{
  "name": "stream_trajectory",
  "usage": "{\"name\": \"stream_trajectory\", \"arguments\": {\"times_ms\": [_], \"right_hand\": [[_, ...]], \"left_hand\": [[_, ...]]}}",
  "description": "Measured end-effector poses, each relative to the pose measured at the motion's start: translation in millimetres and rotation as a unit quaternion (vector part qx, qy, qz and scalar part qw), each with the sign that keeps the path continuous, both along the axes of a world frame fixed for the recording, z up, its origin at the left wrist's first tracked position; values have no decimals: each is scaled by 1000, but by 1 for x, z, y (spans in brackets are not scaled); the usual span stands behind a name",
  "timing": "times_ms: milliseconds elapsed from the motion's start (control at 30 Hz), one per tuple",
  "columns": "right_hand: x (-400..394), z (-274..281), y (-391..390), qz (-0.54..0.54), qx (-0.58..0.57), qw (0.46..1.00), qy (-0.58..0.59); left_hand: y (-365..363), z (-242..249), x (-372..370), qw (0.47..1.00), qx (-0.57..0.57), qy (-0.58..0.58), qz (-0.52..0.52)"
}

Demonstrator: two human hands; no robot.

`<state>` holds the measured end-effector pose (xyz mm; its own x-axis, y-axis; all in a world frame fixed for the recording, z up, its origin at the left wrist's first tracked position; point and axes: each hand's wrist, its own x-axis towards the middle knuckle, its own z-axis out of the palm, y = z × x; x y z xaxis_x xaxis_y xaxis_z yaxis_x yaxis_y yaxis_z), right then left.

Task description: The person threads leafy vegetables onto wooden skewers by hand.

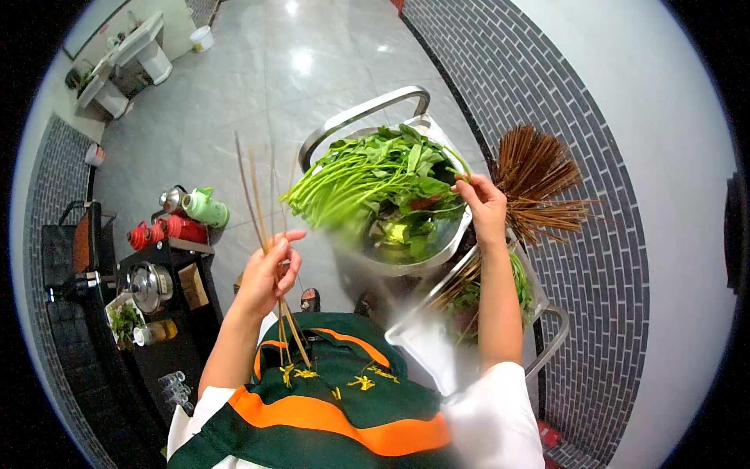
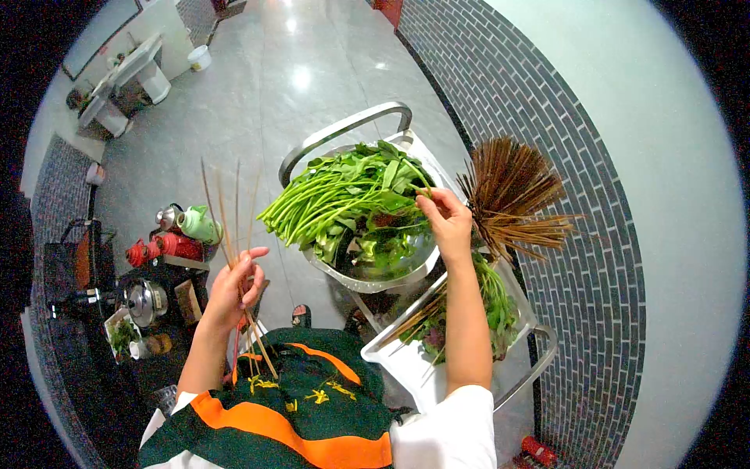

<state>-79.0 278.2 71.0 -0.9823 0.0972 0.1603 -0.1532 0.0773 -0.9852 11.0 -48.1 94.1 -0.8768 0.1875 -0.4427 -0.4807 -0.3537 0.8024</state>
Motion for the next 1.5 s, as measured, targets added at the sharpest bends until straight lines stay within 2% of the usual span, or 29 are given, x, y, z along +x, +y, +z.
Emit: {"name": "stream_trajectory", "arguments": {"times_ms": [133,200,267,300,333,400,467,533,600,700,933,1167,1233,1400,1500], "right_hand": [[-1,-22,-1,29,-25,997,-66],[-1,-39,-10,17,-90,989,-117],[0,-55,-16,10,-158,974,-163],[-2,-70,-13,30,-169,969,-177],[0,-68,-16,31,-170,969,-176],[3,-64,-24,6,-266,952,-153],[2,-65,-26,-5,-292,945,-145],[3,-64,-29,53,-347,930,-110],[4,-60,-33,69,-341,931,-112],[7,-50,-40,109,-402,902,-109],[9,-35,-41,128,-424,888,-126],[10,-29,-43,113,-380,910,-123],[9,-27,-43,113,-368,915,-118],[11,-26,-45,98,-319,936,-111],[10,-31,-46,90,-362,919,-130]], "left_hand": [[25,-7,-14,998,-29,13,-56],[39,-7,-16,995,-57,35,-78],[52,-16,-15,983,-141,64,-94],[59,-17,-12,982,-126,101,-93],[59,-26,-10,982,-128,102,-92],[62,-42,-7,953,-196,176,-147],[64,-43,-1,957,-210,146,-139],[65,-47,1,959,-197,166,-115],[64,-42,1,962,-197,148,-118],[65,-42,0,964,-196,141,-110],[64,-45,-1,960,-211,151,-102],[63,-41,-1,964,-193,156,-90],[65,-37,-1,953,-235,171,-88],[68,-33,0,954,-236,165,-84],[68,-36,-1,950,-245,171,-89]]}}
